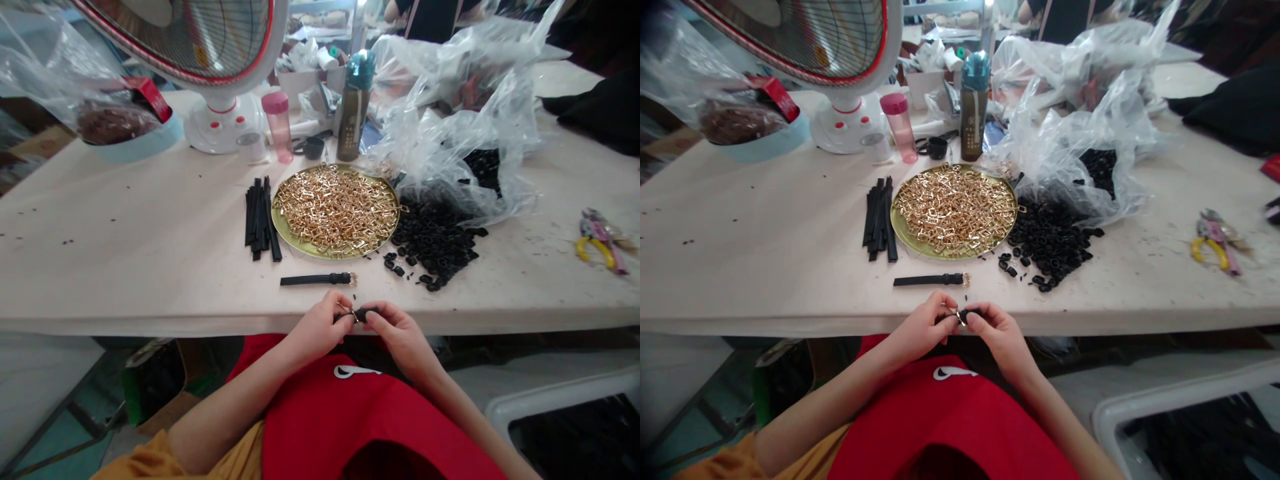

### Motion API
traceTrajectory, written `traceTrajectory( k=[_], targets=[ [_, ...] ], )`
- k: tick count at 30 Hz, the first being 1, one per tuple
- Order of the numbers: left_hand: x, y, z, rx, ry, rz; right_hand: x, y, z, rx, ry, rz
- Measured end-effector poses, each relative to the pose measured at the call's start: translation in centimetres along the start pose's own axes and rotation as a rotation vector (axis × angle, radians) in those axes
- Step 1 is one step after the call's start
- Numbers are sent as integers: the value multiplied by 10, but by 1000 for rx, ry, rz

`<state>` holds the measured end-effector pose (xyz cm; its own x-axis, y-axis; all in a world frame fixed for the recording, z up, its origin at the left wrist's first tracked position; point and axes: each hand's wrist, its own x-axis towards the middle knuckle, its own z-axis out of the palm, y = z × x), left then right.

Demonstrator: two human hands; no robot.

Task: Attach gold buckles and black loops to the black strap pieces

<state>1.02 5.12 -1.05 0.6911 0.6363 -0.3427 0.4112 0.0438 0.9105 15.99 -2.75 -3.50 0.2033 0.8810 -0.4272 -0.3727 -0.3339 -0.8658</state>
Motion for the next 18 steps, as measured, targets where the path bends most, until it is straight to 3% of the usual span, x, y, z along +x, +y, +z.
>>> traceTrajectory(
  k=[5, 10, 14, 18],
  targets=[
    [-3, -3, 6, -31, 57, 18, -6, 2, 2, 138, -12, -9],
    [-9, 5, 8, 197, 88, 52, -8, 12, 0, 109, -224, 63],
    [-12, 7, 6, 397, 144, 59, -7, 16, 2, 178, -255, 105],
    [-15, 5, 3, 373, 104, 41, -10, 9, 6, 273, -311, 138]
  ],
)
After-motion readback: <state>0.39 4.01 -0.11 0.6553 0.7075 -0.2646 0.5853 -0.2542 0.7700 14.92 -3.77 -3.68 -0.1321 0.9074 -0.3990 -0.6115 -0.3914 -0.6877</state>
